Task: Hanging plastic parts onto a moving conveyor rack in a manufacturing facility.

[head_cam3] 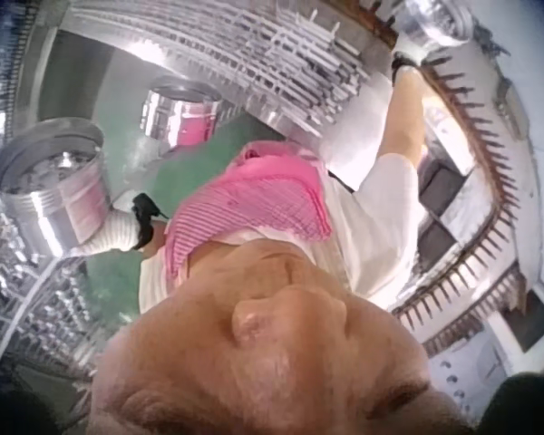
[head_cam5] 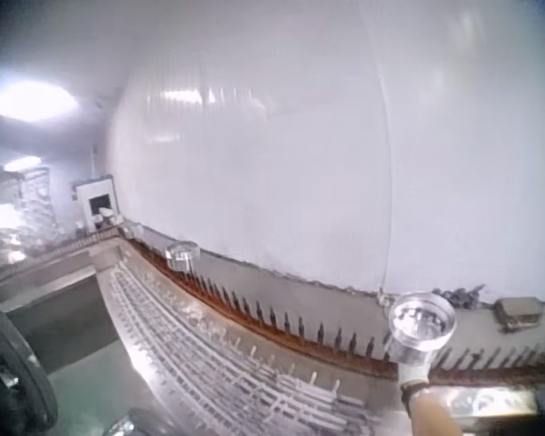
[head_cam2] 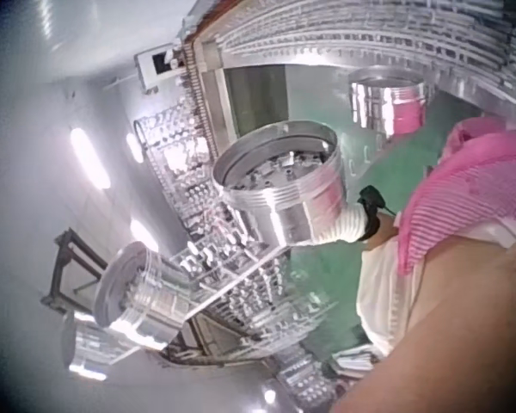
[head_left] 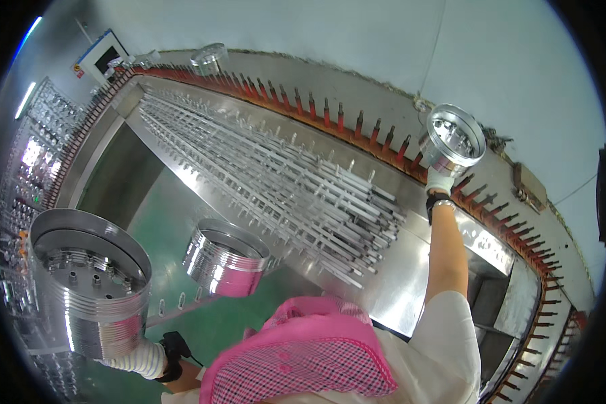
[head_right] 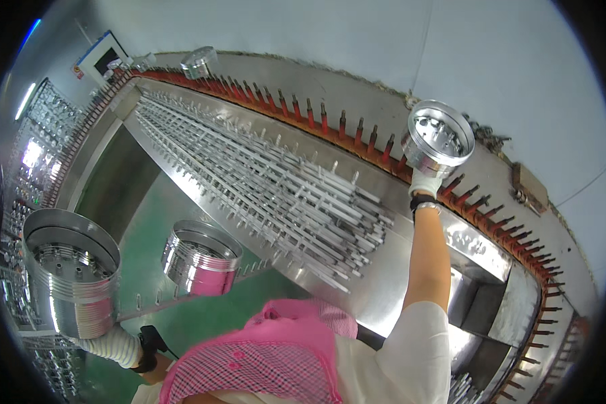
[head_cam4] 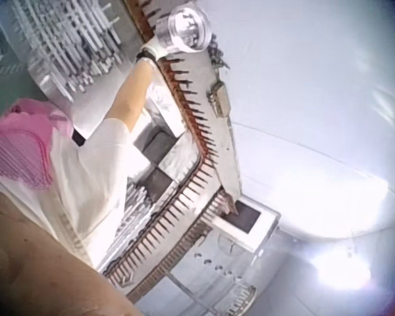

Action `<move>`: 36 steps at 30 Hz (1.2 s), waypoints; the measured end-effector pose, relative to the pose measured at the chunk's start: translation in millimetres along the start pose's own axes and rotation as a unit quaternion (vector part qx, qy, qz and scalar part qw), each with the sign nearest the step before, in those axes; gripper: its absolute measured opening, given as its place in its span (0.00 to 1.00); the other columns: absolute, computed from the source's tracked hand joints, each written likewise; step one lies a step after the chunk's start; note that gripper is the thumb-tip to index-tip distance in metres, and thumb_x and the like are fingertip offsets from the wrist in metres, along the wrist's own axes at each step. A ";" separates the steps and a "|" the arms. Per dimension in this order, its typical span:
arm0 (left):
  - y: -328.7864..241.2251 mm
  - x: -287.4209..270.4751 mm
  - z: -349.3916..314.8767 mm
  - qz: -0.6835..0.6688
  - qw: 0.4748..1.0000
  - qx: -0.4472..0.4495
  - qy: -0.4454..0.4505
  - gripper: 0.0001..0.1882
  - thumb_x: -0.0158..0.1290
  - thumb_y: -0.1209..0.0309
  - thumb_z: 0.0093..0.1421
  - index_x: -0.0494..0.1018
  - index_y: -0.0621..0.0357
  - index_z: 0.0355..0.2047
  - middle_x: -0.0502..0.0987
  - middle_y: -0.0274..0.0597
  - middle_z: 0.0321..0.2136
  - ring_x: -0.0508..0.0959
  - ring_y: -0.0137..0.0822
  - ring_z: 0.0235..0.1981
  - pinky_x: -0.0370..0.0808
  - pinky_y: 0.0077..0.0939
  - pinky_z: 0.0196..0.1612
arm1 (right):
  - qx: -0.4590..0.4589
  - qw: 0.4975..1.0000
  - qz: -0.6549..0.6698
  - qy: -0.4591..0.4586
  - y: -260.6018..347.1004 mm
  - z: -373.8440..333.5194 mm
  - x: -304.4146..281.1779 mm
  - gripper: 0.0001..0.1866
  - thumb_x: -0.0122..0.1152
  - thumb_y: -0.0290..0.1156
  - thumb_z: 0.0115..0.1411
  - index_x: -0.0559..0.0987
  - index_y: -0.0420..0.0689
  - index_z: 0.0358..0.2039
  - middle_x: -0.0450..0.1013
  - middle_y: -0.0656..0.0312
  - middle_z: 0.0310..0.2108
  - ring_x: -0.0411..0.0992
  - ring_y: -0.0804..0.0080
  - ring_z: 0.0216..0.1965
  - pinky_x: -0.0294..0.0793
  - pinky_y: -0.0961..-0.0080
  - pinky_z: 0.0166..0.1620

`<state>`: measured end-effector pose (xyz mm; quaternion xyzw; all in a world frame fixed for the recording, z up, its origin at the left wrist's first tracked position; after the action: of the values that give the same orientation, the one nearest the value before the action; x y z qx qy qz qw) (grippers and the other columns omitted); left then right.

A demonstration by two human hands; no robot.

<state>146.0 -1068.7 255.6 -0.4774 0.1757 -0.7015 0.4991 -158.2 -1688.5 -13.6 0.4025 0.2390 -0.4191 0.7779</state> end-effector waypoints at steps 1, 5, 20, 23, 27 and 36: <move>-0.9 -0.2 -1.3 -0.002 1.000 -0.004 0.000 0.23 0.50 0.56 0.53 0.62 0.53 0.46 0.68 0.37 0.35 0.69 0.31 0.35 0.68 0.31 0.37 | -0.073 0.983 -0.161 -0.043 11.4 -0.4 8.2 0.25 0.49 0.36 0.52 0.62 0.44 0.51 0.59 0.51 0.52 0.57 0.50 0.52 0.55 0.59 0.54; 2.2 -4.6 -8.5 -0.007 1.000 -0.023 -0.001 0.24 0.50 0.56 0.53 0.62 0.53 0.47 0.68 0.38 0.36 0.70 0.32 0.36 0.69 0.32 0.39 | 0.127 0.984 -0.011 0.125 18.3 5.8 15.5 0.26 0.49 0.39 0.52 0.62 0.45 0.52 0.56 0.52 0.54 0.57 0.52 0.53 0.57 0.62 0.54; 6.2 -18.1 13.3 -0.352 0.907 -0.149 0.178 0.15 0.46 0.63 0.57 0.65 0.59 0.40 0.49 0.25 0.11 0.46 0.19 0.09 0.45 0.12 0.12 | -0.232 0.706 0.288 0.604 353.6 -362.3 -137.5 0.29 0.50 0.48 0.51 0.70 0.31 0.39 0.71 0.43 0.33 0.71 0.50 0.34 0.71 0.64 0.39; 12.4 -32.0 13.3 -0.262 0.949 -0.109 0.137 0.22 0.49 0.58 0.55 0.64 0.64 0.43 0.50 0.24 0.10 0.48 0.15 0.10 0.45 0.08 0.12 | 0.015 0.654 0.400 0.642 379.6 -354.7 -163.4 0.31 0.51 0.51 0.51 0.70 0.29 0.37 0.71 0.43 0.29 0.71 0.50 0.33 0.70 0.64 0.38; 7.2 -27.7 10.0 -0.216 0.963 -0.108 0.117 0.25 0.48 0.55 0.55 0.64 0.66 0.41 0.48 0.24 0.11 0.48 0.16 0.11 0.44 0.09 0.13 | 0.027 0.702 0.373 0.606 380.3 -386.5 -113.5 0.29 0.50 0.52 0.52 0.72 0.33 0.36 0.72 0.53 0.24 0.71 0.62 0.27 0.69 0.68 0.31; -13.9 -6.1 -9.1 -0.244 0.944 -0.101 0.196 0.15 0.48 0.59 0.57 0.63 0.58 0.27 0.47 0.23 0.11 0.47 0.15 0.11 0.44 0.08 0.14 | 0.203 0.556 0.502 0.630 381.3 -367.4 -114.2 0.20 0.48 0.48 0.55 0.73 0.44 0.36 0.70 0.64 0.22 0.67 0.71 0.22 0.65 0.81 0.26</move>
<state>131.1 -1059.3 258.2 -0.4069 0.2181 -0.8599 0.2178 90.2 -1208.5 23.4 0.7662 0.3363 0.3622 0.4107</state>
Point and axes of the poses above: each hand's wrist, its own z-axis towards the middle knuckle, its own x-axis out of the palm, y = z × x, the point moved 4 cm from there along z, towards the middle knuckle
